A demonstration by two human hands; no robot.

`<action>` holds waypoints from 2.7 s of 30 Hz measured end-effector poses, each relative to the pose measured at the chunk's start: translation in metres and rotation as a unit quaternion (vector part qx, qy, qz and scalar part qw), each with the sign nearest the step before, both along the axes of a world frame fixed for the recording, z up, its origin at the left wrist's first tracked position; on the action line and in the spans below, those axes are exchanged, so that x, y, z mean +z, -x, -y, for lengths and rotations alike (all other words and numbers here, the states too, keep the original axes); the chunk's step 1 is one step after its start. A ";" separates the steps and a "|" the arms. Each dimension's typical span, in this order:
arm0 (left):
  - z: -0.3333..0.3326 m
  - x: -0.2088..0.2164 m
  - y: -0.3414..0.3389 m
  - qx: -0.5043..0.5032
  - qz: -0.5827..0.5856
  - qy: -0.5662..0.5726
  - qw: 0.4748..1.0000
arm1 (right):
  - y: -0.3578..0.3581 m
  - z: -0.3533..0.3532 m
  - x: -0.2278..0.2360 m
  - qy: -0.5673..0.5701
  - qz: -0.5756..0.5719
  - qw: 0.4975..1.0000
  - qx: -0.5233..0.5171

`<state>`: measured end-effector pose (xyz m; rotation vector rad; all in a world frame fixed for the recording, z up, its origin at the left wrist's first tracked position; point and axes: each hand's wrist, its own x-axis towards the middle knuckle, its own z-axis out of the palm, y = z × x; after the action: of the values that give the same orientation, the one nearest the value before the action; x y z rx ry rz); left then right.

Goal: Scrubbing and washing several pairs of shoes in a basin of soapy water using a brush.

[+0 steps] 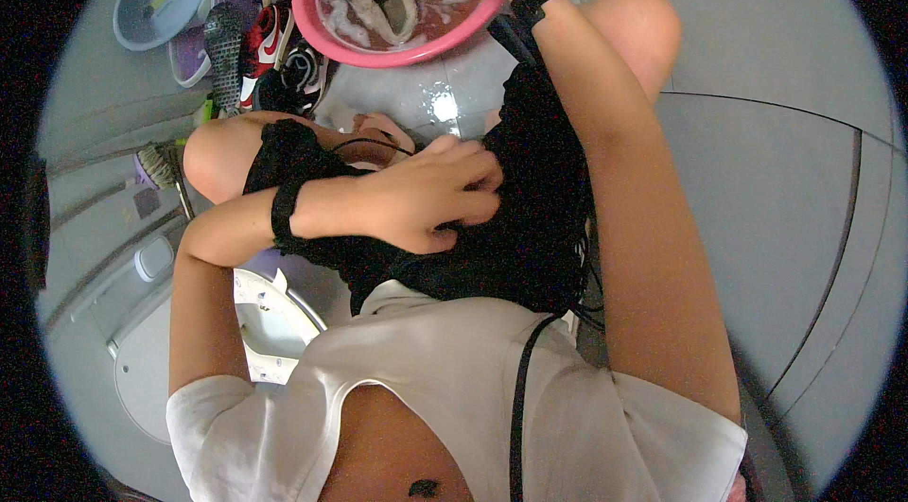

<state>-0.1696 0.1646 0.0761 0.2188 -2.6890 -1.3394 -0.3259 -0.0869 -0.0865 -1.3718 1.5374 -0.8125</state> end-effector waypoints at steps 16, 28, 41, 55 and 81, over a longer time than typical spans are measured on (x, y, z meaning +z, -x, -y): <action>-0.033 0.013 -0.012 0.116 -0.011 -0.084 0.990 | -0.007 0.001 -0.006 0.031 0.025 0.999 0.008; -0.026 0.004 -0.036 0.096 0.098 -0.076 0.988 | -0.018 -0.010 0.015 -0.044 0.065 0.996 -0.034; 0.001 -0.024 -0.041 -0.086 0.300 -0.544 0.779 | 0.006 0.008 -0.018 0.028 -0.065 0.997 -0.030; -0.003 -0.004 0.089 -0.209 0.108 -0.150 0.960 | 0.000 -0.016 0.017 -0.050 -0.006 0.998 0.039; 0.288 -0.342 -0.056 0.676 -0.181 -0.592 0.400 | 0.012 -0.049 0.045 -0.252 0.364 0.870 -0.215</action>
<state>-0.1137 -0.1232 -0.2664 1.4605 -0.0819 -1.6703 -0.3380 -0.0379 -0.0415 -0.2614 1.2993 -0.9573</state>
